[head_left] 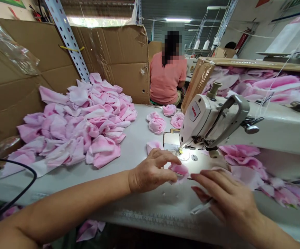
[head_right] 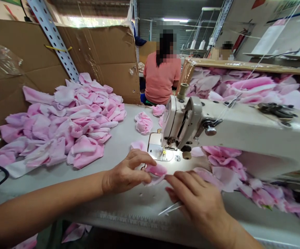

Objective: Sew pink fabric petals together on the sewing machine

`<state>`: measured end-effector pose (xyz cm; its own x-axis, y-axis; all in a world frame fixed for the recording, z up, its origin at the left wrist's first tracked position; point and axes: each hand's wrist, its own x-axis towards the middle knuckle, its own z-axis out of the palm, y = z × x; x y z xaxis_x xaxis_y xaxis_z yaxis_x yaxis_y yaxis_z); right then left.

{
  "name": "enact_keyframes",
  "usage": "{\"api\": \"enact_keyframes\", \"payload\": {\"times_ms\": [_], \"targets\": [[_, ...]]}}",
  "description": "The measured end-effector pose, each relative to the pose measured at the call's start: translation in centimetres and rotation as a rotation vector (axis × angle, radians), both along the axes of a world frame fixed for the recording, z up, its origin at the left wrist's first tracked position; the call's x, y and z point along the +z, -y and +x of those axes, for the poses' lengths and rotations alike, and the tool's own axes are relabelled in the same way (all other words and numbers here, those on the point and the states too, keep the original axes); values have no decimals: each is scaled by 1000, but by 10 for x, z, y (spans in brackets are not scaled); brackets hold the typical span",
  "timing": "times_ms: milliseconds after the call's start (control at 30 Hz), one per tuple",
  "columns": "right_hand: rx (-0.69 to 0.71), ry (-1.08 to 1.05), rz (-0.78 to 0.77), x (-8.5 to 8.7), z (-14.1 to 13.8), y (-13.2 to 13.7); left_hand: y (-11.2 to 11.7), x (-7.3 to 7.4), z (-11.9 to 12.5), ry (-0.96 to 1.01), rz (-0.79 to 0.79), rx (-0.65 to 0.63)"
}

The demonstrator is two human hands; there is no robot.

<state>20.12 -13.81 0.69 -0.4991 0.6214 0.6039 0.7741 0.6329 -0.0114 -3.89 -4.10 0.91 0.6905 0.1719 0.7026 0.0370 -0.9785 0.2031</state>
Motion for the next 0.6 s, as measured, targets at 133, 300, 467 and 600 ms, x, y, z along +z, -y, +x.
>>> {"api": "enact_keyframes", "payload": {"times_ms": [133, 300, 467, 600], "targets": [[53, -100, -91, 2, -35, 1, 2, 0, 1, -28, -32, -36], [172, -315, -152, -3, -32, -5, -6, -2, -6, -139, -238, -136], [139, -260, -225, -6, -16, -11, -12, -5, -7, -125, -290, -148], [81, -130, -241, -2, -18, -10, -4, -5, -5, -189, -155, 23]]}}
